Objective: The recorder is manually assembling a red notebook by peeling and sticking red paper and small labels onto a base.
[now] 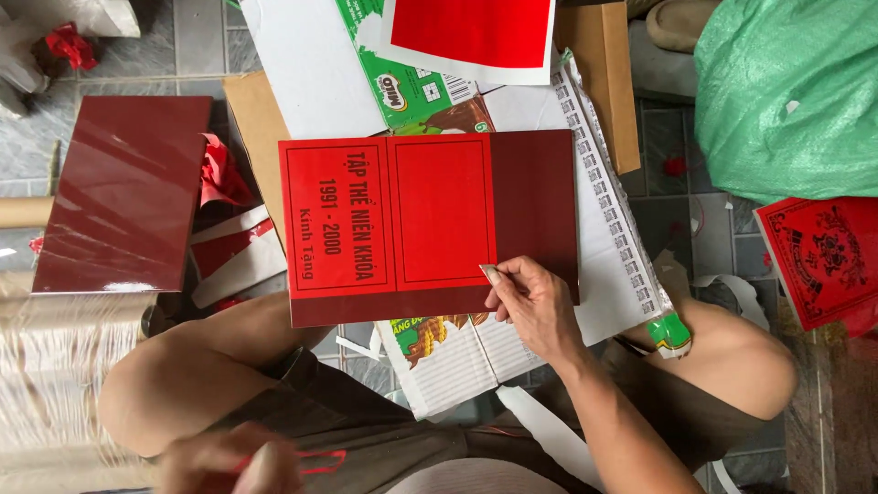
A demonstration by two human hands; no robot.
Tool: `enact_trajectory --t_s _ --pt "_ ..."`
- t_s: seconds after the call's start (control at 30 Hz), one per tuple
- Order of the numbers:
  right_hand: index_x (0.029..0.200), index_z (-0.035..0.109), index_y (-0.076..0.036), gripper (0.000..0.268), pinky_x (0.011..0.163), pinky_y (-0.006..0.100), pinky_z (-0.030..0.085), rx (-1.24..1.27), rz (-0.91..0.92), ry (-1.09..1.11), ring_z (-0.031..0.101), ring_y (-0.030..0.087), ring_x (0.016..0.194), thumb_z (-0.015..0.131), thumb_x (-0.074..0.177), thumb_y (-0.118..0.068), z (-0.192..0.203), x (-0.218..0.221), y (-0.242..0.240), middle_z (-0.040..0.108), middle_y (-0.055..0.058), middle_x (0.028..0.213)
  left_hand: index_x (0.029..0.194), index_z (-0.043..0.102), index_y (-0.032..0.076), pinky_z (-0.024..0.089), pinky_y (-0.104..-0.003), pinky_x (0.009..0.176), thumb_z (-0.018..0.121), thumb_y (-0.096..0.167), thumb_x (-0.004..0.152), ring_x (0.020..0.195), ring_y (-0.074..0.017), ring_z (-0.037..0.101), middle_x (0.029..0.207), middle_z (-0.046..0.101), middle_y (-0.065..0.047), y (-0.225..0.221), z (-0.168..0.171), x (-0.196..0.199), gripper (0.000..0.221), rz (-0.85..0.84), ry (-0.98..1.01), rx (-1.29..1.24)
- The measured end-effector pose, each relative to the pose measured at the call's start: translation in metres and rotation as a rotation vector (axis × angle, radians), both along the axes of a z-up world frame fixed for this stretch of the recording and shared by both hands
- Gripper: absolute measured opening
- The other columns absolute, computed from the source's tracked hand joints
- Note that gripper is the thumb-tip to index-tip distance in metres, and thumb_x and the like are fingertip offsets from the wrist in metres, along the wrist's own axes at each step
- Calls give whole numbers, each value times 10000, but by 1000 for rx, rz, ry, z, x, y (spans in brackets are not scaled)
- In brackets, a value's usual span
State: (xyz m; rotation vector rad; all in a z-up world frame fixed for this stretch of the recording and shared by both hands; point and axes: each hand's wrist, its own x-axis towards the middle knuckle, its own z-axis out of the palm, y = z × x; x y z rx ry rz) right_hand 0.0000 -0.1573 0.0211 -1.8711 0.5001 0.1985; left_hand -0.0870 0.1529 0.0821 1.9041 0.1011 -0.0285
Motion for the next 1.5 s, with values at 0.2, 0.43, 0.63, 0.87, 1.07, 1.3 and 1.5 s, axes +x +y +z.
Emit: enact_trajectory --t_s 0.2,0.43,0.63,0.87,1.07,1.3,1.5 --pt "957 683 -44 184 460 241 537 7 21 17 652 89 528 635 1001 -217 -8 12 11 708 40 669 1090 732 -5 517 -297 557 667 60 920 544 -170 657 731 733 -154 -55 -16 59 194 -74 216 34" --pt "968 673 -35 204 439 261 516 -51 8 91 673 111 532 622 1001 -230 -3 33 11 720 55 676 1316 636 9 576 -394 619 619 137 961 678 -245 695 790 698 -108 -116 -54 100 378 -462 -20 511" --pt "917 658 -2 239 477 297 548 -119 87 -4 681 146 528 643 1003 -225 -13 39 7 726 78 660 1346 618 6 584 -402 657 621 162 938 803 -257 685 895 649 -131 -136 -68 116 436 -479 -41 556" --pt "922 652 2 232 487 289 585 -110 106 26 703 136 552 639 994 -218 -12 41 6 732 75 669 1361 609 0 585 -400 644 629 139 919 818 -258 668 936 610 -128 -142 -72 119 464 -483 -54 548" --pt "933 665 6 192 502 302 579 -134 111 11 718 142 554 640 985 -177 -17 40 5 744 87 685 1436 553 35 591 -413 645 667 132 881 823 -265 659 982 600 -135 -149 -74 128 575 -502 -32 579" --pt "921 695 4 173 492 266 511 -4 111 -21 643 113 572 644 998 -142 -29 38 0 724 78 698 1430 568 66 601 -408 654 653 106 878 853 -258 686 1013 616 -110 -148 -70 130 560 -514 -21 564" --pt "968 712 -26 166 510 239 540 328 214 -58 641 85 599 610 1028 -141 -12 17 3 712 44 711 1327 650 81 614 -362 669 660 100 927 839 -208 713 1087 641 -101 -117 -40 114 401 -400 26 253"
